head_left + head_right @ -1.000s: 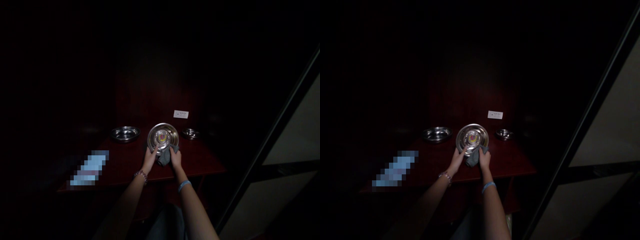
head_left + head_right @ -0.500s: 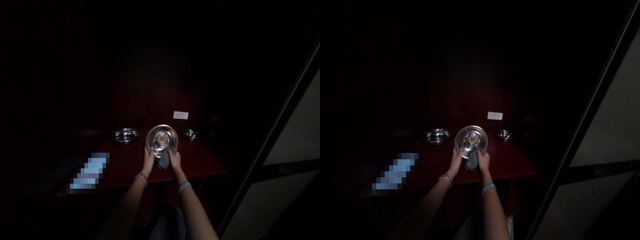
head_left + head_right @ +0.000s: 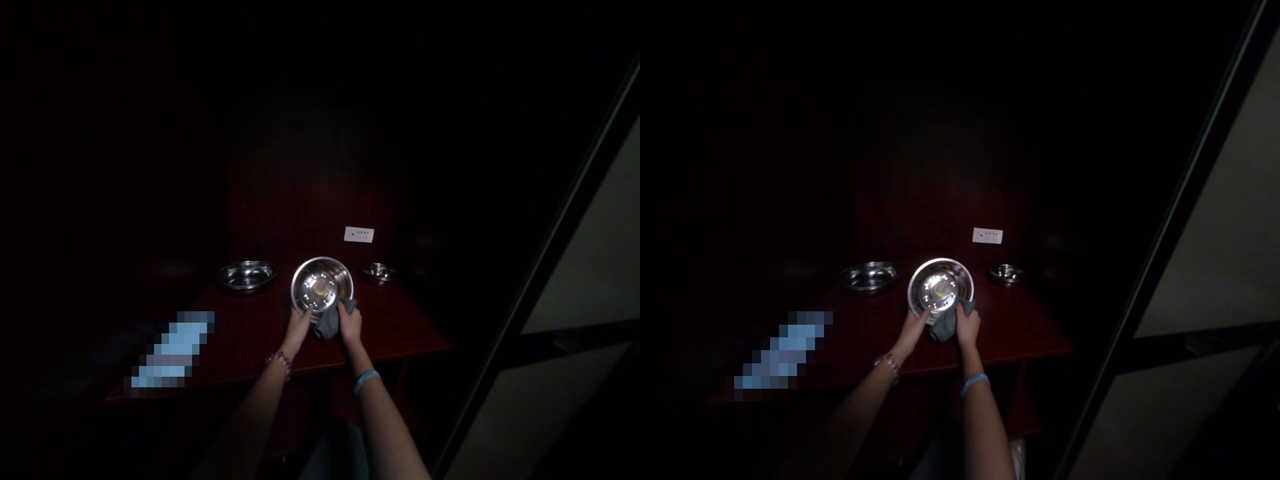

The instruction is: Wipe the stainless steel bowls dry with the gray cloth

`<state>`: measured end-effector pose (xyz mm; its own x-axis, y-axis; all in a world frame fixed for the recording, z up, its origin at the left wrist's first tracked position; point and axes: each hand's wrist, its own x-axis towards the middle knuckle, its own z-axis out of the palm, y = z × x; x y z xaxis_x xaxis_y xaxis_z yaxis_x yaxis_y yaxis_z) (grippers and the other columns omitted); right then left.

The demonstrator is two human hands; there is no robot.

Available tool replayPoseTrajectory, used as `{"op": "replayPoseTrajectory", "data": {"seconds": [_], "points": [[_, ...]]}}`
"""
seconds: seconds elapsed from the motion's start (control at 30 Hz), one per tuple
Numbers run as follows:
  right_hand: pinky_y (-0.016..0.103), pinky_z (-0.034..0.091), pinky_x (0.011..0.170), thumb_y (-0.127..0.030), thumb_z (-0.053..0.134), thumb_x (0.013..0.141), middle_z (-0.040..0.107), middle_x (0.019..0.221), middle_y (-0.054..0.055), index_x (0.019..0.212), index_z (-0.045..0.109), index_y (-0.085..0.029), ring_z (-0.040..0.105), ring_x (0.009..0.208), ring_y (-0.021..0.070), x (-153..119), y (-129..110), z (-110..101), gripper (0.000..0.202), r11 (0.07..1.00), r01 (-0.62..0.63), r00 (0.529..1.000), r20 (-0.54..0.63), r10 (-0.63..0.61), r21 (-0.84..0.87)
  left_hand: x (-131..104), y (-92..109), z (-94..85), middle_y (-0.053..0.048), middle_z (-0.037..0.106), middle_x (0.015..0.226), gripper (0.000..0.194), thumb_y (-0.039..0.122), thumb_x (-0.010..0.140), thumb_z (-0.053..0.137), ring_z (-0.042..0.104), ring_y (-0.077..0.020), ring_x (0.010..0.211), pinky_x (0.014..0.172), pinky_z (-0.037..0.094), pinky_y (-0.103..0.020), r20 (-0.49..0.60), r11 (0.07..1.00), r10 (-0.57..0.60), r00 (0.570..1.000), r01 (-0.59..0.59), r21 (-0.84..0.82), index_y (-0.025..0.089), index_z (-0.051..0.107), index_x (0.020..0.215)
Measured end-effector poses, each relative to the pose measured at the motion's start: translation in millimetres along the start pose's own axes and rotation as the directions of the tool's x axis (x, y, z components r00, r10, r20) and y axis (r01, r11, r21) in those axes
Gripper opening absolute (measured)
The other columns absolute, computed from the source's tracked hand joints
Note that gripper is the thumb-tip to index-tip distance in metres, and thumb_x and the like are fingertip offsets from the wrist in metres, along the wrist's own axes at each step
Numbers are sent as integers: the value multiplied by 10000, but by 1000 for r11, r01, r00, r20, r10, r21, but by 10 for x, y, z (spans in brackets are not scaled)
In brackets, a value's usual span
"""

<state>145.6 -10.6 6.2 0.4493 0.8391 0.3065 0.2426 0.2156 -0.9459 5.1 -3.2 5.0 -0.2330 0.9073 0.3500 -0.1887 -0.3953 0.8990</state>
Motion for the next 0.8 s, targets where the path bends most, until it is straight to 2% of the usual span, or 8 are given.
{"op": "replayPoseTrajectory", "data": {"seconds": [0.1,0.27,0.4,0.57,0.63,0.73,0.8], "points": [[297,542,778,-454,618,816,787,935,138,879,767,-164,744,933,277,-10,-26,-2,332,1000,-10,999,-40,9,-18,23,-37,-20,-108,631,1332,516,179,794,631,567,-233,1274,1161,362,-410,-45,1000,7,999,-8,-9,189,540,1301],[309,530,861,-512,545,880,760,1083,171,1046,745,-138,724,1027,284,-9,-69,-50,456,1000,-3,967,-253,9,23,19,-36,-48,-84,644,1301,479,201,824,599,565,-230,1273,1163,369,-418,-56,999,27,998,-29,-28,220,546,1300],[333,532,867,-564,423,937,726,1136,233,1105,720,-78,712,1066,317,14,-57,-114,594,996,-75,882,-464,86,42,18,-49,-62,-107,603,1369,450,223,854,565,558,-231,1283,1161,367,-434,-89,998,-3,996,-2,-58,192,537,1302],[377,545,821,-614,360,948,720,1086,293,1062,724,-44,714,1036,372,45,-10,-154,685,983,-173,783,-597,176,62,24,-65,-73,-130,557,1424,491,259,868,571,517,-239,1332,1181,330,-444,-97,999,18,995,-22,-43,187,506,1349],[384,540,855,-578,370,958,713,1109,293,1086,708,-41,704,1061,368,58,1,-161,647,987,-144,760,-629,160,77,23,-60,-71,-126,558,1420,494,243,870,561,521,-236,1328,1189,318,-440,-102,999,17,995,-20,-31,189,501,1357],[364,501,969,-460,382,976,683,1221,251,1204,649,-50,665,1155,311,73,-11,-170,540,997,-22,768,-637,63,72,20,-56,-65,-120,577,1398,484,239,879,554,538,-236,1311,1194,311,-440,-103,1000,7,995,-9,-20,190,503,1358],[360,465,1030,-392,365,984,651,1284,240,1265,608,-47,630,1208,284,74,-36,-178,507,998,1,773,-634,36,58,20,-63,-62,-117,584,1390,482,261,886,567,542,-237,1306,1193,313,-434,-97,1000,7,995,-9,-27,192,506,1359]]}}
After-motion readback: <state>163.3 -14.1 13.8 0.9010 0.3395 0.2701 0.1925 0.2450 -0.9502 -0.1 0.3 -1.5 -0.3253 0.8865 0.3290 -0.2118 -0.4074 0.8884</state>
